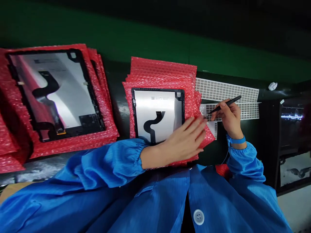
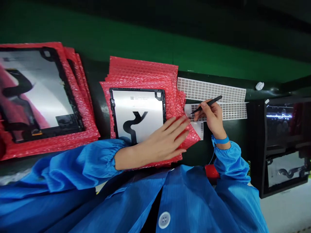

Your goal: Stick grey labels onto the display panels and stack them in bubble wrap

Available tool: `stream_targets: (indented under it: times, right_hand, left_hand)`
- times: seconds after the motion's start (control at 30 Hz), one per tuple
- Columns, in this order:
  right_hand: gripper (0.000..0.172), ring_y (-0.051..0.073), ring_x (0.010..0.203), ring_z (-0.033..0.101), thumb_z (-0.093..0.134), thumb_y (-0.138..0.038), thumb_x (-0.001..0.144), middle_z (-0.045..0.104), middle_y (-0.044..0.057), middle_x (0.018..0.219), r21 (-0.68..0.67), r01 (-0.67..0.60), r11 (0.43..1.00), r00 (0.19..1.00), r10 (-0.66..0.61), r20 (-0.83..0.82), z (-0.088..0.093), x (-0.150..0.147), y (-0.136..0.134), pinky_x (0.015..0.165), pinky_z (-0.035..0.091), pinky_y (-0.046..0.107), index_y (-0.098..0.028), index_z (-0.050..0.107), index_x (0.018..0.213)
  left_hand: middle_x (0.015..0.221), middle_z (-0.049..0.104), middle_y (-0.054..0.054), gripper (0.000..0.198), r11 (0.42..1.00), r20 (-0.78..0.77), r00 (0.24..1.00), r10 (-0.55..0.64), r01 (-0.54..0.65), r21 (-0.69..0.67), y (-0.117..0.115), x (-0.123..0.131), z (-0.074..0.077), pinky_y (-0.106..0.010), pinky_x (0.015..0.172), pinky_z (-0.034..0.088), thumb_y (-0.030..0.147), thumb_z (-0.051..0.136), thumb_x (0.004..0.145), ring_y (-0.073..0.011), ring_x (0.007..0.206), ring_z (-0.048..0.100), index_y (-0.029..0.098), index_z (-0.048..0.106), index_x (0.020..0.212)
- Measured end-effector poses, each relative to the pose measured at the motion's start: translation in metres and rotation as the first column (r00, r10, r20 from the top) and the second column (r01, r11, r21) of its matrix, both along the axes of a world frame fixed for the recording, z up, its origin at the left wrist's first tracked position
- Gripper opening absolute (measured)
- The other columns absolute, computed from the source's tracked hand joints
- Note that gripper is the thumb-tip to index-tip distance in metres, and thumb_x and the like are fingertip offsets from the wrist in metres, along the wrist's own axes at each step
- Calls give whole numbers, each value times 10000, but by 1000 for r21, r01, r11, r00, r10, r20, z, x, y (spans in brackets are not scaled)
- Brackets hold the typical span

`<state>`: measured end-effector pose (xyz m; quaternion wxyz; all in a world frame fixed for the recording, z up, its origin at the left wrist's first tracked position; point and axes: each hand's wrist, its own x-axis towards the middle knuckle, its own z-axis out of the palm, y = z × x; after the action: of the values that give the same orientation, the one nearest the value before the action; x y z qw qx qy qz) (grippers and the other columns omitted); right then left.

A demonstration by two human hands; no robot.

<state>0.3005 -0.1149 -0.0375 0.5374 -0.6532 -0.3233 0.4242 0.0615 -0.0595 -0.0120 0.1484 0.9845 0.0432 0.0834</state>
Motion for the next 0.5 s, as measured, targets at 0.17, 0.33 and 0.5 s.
stream_targets:
  times: [0.17, 0.33, 0.5]
  right_hand:
    - [435, 141, 480, 676, 696, -701, 963, 677, -52, 665, 55, -82, 995, 994, 85, -66, 11, -40, 14, 465, 578, 281, -287, 569, 917]
    - [449, 157, 546, 731, 686, -720, 961, 653, -68, 634, 30, -144, 989, 982, 146, -117, 11, -71, 24, 528, 630, 287, -289, 562, 983]
    - [429, 156, 584, 751, 674, -701, 975, 654, -67, 654, 31, -134, 990, 984, 137, -117, 6, -76, 25, 534, 625, 276, -288, 561, 993]
  left_hand:
    - [933, 758, -90, 265, 995, 192, 979, 67, -51, -86, -11, -35, 29, -367, 796, 590, 385, 635, 1061, -226, 882, 716, 158, 771, 1045]
    - [954, 731, -123, 406, 933, 67, 931, 359, -360, 15, -3, -51, 13, -375, 655, 586, 411, 562, 1084, -256, 838, 705, 98, 694, 1306]
    - [1051, 707, -142, 504, 901, -2, 901, 434, -434, 8, -2, -51, -7, -367, 625, 567, 432, 559, 1075, -280, 920, 698, 103, 603, 1454]
